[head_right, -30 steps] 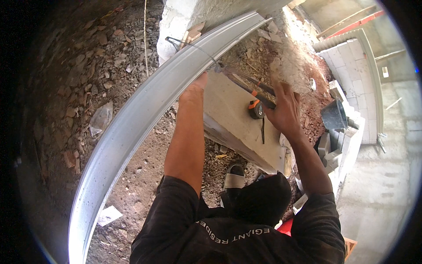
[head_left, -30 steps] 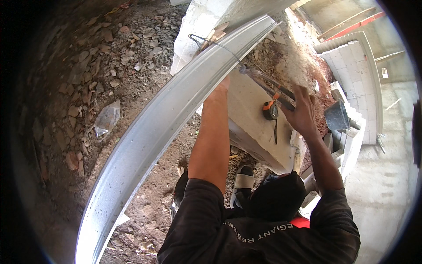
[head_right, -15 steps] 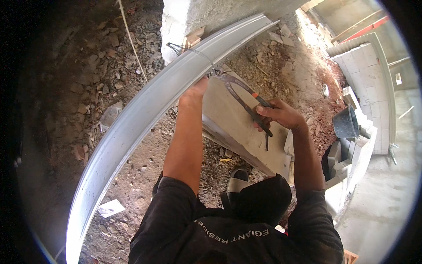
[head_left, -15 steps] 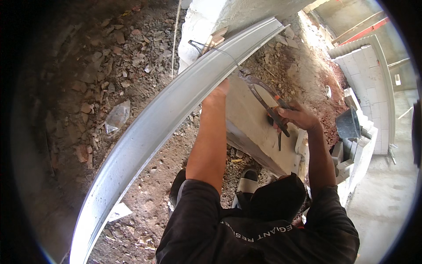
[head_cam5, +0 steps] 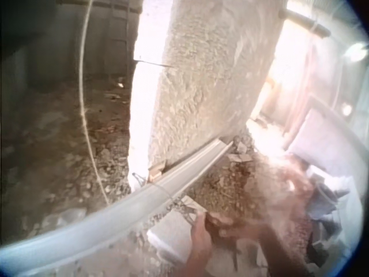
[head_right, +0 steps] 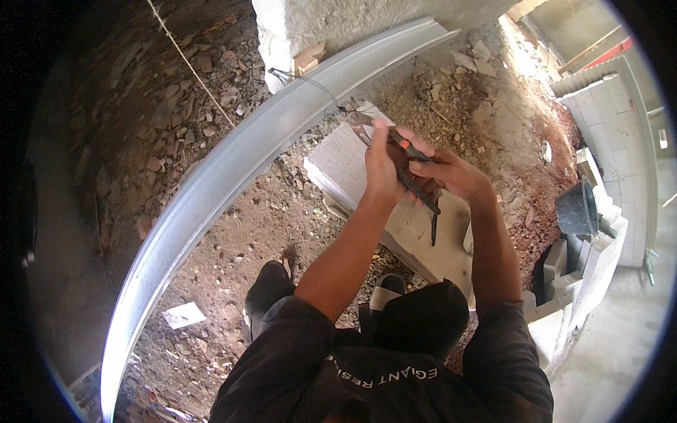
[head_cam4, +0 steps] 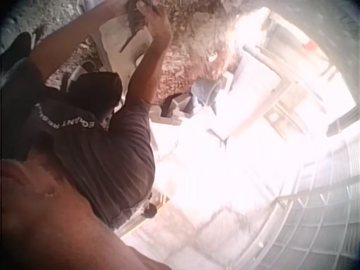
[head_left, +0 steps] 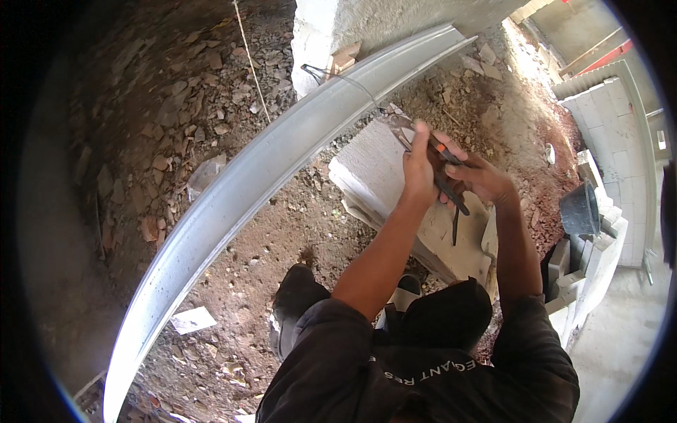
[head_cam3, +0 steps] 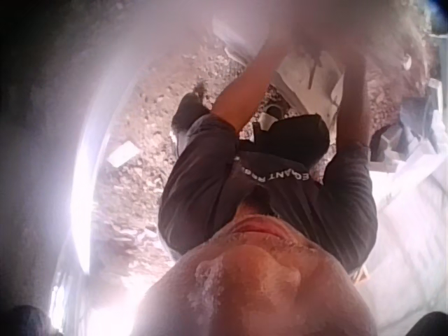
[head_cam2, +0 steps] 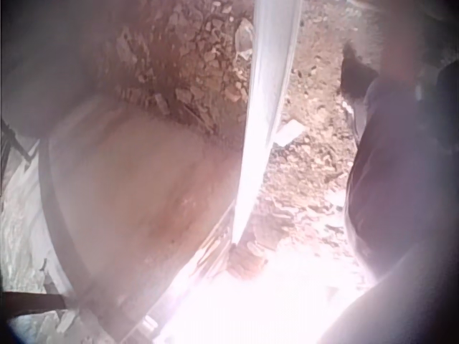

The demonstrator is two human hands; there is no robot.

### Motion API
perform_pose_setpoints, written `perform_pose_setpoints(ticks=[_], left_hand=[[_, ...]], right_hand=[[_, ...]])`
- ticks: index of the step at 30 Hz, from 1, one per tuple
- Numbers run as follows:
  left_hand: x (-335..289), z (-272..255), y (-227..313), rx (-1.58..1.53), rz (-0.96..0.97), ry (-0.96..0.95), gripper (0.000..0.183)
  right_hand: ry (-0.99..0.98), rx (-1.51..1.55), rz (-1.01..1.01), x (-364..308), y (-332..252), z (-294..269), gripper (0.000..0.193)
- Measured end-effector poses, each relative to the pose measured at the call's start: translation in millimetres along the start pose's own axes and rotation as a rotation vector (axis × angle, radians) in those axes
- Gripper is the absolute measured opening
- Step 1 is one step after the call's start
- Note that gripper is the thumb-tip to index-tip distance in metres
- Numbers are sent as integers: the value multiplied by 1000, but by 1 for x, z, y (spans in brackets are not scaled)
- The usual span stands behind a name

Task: The person kneels on the ground and positions a long metal profile against a concrete wall. They use a hammer and small wooden blocks to secure the profile, then use pliers to tighten a wire tie around it.

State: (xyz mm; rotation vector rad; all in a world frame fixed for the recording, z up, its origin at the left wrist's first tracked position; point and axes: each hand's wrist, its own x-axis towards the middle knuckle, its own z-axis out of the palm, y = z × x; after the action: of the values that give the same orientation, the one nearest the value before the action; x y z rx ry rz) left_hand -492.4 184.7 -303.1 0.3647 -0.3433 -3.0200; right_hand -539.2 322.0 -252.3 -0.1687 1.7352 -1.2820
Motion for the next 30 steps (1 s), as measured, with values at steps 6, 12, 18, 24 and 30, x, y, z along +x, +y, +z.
perform_pose_setpoints(ticks=[6, 12, 18, 24, 30], left_hand=[[15, 1, -21, 203, 159, 272, 50], [15, 5, -30, 349, 201, 399, 44], [8, -2, -12, 73, 13, 42, 34], [17, -2, -24, 124, 93, 113, 31], [44, 23, -36, 279, 313, 396, 34]], right_hand=[[411, -938, -439, -16, 24, 22, 60], [476, -885, 5, -5, 17, 22, 40], [2, -203, 127, -5, -5, -15, 38], [388, -897, -241, -13, 8, -2, 46], [860, -1377, -625, 25, 19, -8, 56]])
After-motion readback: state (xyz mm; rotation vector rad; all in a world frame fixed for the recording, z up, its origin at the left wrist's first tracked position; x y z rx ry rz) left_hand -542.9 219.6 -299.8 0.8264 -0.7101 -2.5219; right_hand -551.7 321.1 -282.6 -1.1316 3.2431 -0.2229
